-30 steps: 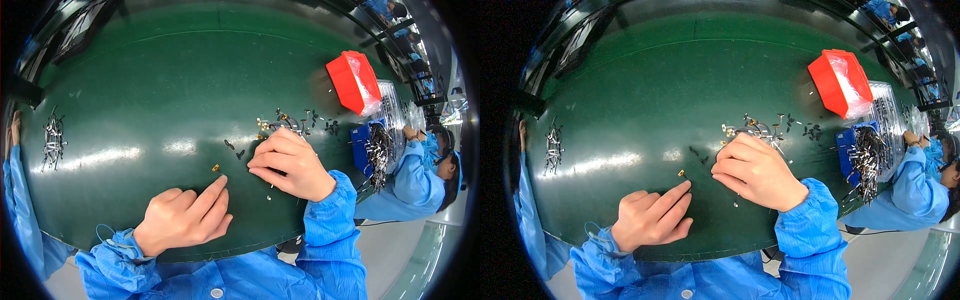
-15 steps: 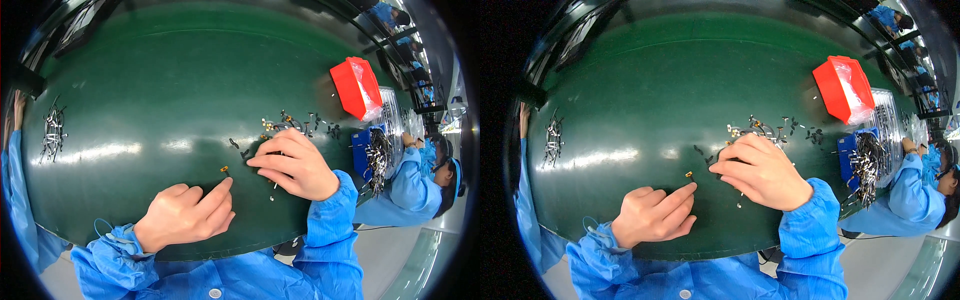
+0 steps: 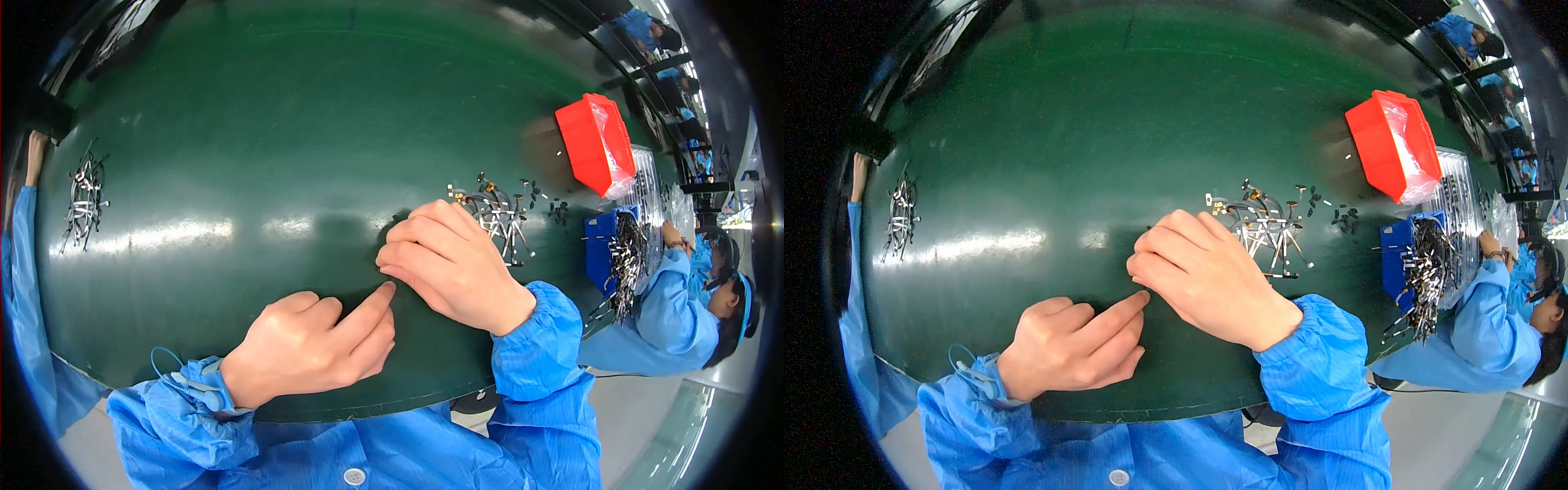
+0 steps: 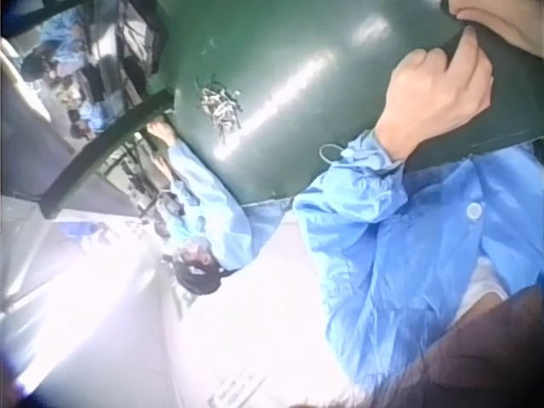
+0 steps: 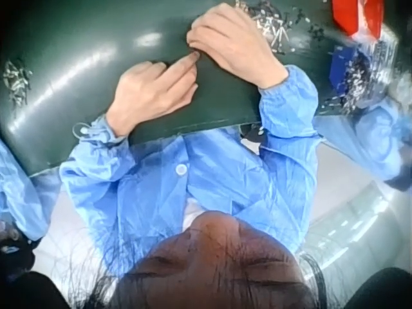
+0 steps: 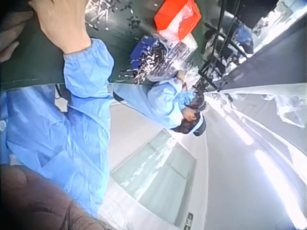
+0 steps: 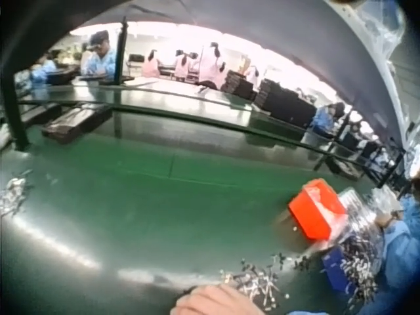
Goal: The person attaches small components onto flexible ribbon cables by hand. The person then pulls tablet chassis from the conveyor line, installs the assembled ribbon cables into the chassis, and places them back onto the conveyor.
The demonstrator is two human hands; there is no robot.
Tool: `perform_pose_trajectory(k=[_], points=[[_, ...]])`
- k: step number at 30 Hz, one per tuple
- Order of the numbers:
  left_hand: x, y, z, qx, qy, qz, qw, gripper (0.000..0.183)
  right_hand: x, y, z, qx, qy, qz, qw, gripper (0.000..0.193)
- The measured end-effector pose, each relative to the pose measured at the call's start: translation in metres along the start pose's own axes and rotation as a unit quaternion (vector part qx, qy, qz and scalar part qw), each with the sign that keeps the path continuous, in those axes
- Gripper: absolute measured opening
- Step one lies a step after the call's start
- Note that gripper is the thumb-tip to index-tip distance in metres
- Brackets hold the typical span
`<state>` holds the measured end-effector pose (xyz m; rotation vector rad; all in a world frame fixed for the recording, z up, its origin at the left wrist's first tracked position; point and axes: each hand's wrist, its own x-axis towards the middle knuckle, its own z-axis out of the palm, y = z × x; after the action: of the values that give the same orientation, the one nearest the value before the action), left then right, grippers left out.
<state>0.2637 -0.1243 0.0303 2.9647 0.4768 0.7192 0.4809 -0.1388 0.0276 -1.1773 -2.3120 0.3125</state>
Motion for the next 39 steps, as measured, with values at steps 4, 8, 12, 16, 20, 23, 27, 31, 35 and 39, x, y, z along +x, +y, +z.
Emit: perform_pose_trajectory(k=[4,8,12,16,20,23,27,31,35,39], points=[[-0.002,-0.001,0.001,-0.006,-0.013,-0.005,1.0,0.018,-0.002,-0.001,-0.001,0.017,-0.007,0.008,1.0,0.02],[-0.003,-0.002,0.001,-0.004,-0.004,0.0,1.0,0.014,-0.004,-0.002,-0.002,0.011,0.001,0.009,1.0,0.022],[-0.004,-0.001,0.003,-0.006,0.001,-0.001,1.0,0.013,-0.013,-0.01,-0.004,-0.027,0.007,-0.003,1.0,0.027],[-0.004,0.0,0.005,0.0,0.007,-0.003,1.0,0.011,-0.016,-0.023,-0.01,-0.146,-0.024,-0.047,0.988,0.029],[-0.004,0.002,0.006,0.01,0.015,-0.006,1.0,0.01,-0.009,-0.027,-0.015,-0.211,-0.043,-0.098,0.972,0.032],[-0.003,0.003,0.004,0.009,0.013,-0.002,1.0,0.009,-0.004,-0.031,-0.017,-0.198,-0.063,-0.088,0.974,0.029],[-0.002,0.002,0.004,-0.001,-0.008,0.003,1.0,0.009,-0.005,-0.011,-0.016,-0.007,-0.033,0.023,0.999,0.027],[-0.001,0.001,0.001,0.002,-0.015,0.008,1.0,0.009,-0.004,-0.01,-0.013,-0.003,0.07,0.054,0.996,0.03],[-0.001,0.003,0.005,0.006,0.004,0.01,1.0,0.009,-0.002,-0.026,-0.009,-0.01,0.034,0.112,0.993,0.014],[-0.002,0.004,0.004,0.021,0.01,0.012,1.0,0.01,0.001,-0.028,-0.004,-0.004,0.016,0.162,0.987,0.013]])
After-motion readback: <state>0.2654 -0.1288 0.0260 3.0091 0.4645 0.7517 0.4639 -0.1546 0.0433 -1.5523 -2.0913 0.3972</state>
